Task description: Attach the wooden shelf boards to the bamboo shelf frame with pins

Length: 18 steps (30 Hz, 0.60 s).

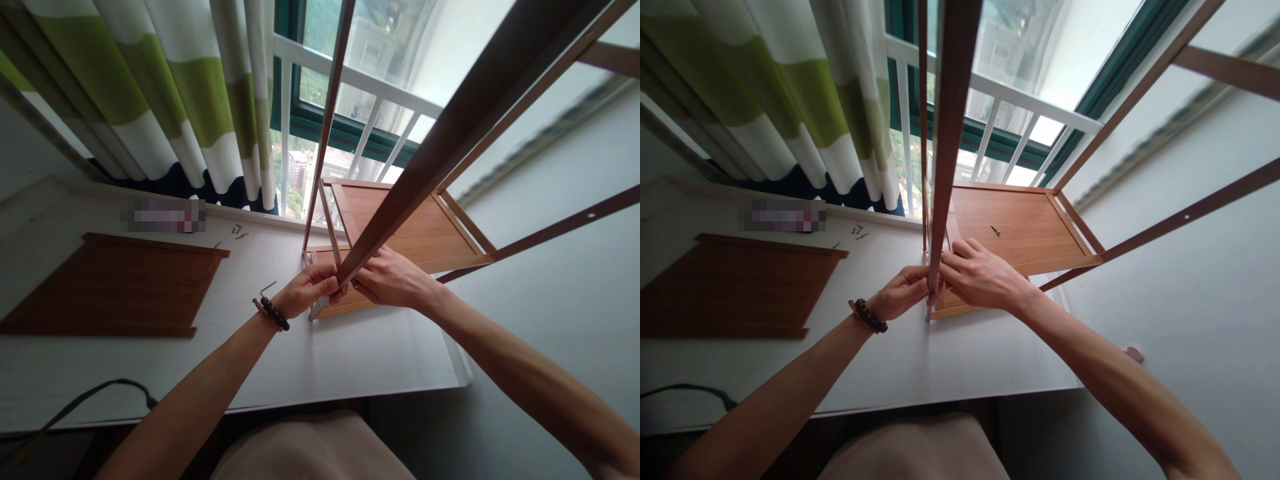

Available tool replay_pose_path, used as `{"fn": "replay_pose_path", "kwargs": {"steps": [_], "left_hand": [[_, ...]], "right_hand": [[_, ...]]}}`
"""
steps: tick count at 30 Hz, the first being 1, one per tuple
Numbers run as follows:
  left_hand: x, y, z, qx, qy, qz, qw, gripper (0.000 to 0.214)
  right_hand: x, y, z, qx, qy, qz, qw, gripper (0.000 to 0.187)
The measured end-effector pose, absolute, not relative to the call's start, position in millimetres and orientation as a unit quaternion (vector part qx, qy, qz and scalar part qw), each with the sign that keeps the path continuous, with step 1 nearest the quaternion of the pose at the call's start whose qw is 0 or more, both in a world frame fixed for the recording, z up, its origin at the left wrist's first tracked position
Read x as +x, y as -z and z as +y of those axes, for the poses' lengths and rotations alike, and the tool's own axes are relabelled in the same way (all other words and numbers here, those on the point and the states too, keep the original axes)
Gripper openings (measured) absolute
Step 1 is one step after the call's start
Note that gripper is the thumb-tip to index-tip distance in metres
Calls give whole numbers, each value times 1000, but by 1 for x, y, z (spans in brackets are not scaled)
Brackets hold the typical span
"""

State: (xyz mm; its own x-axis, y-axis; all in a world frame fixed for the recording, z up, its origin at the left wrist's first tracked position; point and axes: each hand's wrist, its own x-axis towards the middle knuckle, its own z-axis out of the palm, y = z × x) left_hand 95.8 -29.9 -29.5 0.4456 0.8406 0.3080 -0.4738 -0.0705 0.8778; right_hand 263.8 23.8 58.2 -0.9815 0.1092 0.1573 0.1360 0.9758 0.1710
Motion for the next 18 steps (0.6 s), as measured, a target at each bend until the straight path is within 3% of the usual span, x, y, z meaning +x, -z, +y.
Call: {"fn": "replay_pose_path", "kwargs": {"steps": [18], "left_hand": [[94, 33, -29, 540, -489, 156, 667, 29]], "right_hand": [[265, -59, 24, -63, 71, -992, 87, 15]]}}
